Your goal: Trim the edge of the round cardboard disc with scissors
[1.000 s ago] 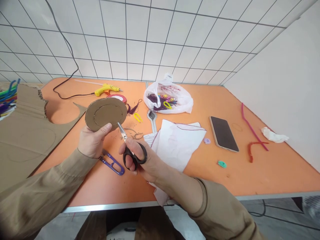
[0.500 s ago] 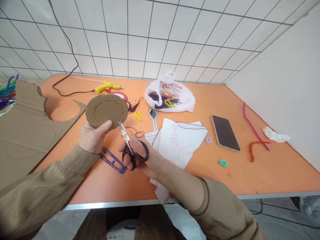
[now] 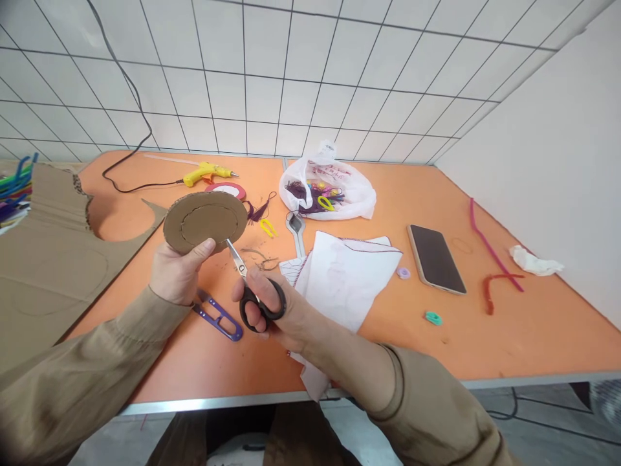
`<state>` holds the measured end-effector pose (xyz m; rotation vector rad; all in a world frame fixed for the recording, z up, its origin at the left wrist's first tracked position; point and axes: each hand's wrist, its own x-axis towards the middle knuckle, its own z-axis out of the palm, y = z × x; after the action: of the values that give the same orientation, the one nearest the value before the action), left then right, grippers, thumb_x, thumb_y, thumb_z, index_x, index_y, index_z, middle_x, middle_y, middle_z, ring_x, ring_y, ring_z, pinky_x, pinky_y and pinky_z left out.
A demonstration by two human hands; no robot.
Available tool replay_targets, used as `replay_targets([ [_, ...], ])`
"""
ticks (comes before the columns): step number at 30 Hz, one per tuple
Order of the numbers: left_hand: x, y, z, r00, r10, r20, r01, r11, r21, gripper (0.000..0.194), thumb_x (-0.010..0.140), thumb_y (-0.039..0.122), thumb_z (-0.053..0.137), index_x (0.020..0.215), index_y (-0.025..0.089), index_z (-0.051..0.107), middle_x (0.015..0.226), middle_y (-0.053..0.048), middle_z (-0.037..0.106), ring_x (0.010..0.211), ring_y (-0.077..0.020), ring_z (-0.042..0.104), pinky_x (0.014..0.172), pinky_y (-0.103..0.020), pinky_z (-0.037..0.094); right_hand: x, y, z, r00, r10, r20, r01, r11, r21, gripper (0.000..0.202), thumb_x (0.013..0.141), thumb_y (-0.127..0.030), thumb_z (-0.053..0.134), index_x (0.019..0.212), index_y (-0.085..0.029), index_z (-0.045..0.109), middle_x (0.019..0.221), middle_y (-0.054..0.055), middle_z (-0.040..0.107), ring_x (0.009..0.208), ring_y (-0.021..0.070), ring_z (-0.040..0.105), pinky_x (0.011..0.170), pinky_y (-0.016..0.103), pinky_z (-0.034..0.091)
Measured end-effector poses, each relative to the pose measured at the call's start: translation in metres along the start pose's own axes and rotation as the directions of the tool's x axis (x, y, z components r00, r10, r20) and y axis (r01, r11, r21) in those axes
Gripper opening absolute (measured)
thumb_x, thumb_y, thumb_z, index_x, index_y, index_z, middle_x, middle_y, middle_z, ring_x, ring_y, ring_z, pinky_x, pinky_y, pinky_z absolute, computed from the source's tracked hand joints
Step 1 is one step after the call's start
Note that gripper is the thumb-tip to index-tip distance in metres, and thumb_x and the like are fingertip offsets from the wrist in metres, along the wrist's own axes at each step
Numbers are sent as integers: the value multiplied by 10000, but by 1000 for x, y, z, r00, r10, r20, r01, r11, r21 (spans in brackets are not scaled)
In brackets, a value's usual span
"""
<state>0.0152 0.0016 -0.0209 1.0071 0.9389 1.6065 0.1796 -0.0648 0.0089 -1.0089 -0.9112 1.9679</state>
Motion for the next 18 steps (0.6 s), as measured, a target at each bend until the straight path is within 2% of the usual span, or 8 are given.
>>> replay_targets([
  [3, 1, 0, 1, 999, -37, -15, 36, 999, -40, 392, 561, 261, 893, 926, 209, 761, 929, -32, 767, 904, -221, 691, 827, -364, 573, 1, 1, 0, 1000, -16, -4, 16, 1000, 9, 516, 739, -699, 640, 735, -185, 590, 419, -74, 392, 393, 70, 253, 365, 194, 209],
  [7, 3, -1, 3, 992, -125, -30, 122, 989, -87, 407, 503, 277, 917, 863, 185, 750, 851, -23, 757, 805, -202, 689, 732, -339, 588, 3, 1, -3, 1000, -21, 10, 20, 999, 27, 528, 714, -691, 677, 772, -172, 595, 466, -53, 470, 414, 70, 343, 395, 187, 241],
  [11, 8, -2, 3, 985, -152, -84, 140, 981, -137, 446, 448, 260, 932, 845, 180, 745, 865, -25, 756, 812, -194, 690, 701, -301, 589, 4, 2, -9, 980, 95, 175, -110, 991, 76, 653, 696, -788, 590, 832, -150, 626, 586, 30, 619, 488, 129, 544, 422, 207, 323],
  [13, 11, -2, 2, 978, -167, -125, 145, 975, -166, 489, 423, 243, 937, 870, 189, 746, 868, -27, 760, 805, -196, 696, 672, -286, 589, 4, 2, -11, 965, 100, 244, -126, 988, 91, 682, 701, -798, 564, 850, -137, 640, 602, 47, 642, 496, 147, 579, 423, 216, 340],
  [15, 13, 0, 1, 967, -215, -134, 186, 962, -199, 506, 410, 225, 937, 877, 189, 747, 865, -35, 765, 781, -203, 701, 628, -283, 588, 3, 3, -12, 970, 63, 234, -87, 992, 94, 664, 714, -776, 576, 855, -132, 652, 584, 40, 641, 482, 139, 577, 425, 212, 343],
  [18, 11, 5, 4, 954, -284, -97, 257, 940, -222, 470, 408, 201, 930, 842, 170, 750, 861, -57, 770, 765, -222, 709, 590, -292, 588, 0, 1, -10, 989, 21, 149, -32, 997, 77, 622, 715, -744, 619, 839, -136, 664, 539, 14, 613, 457, 121, 549, 430, 204, 344],
])
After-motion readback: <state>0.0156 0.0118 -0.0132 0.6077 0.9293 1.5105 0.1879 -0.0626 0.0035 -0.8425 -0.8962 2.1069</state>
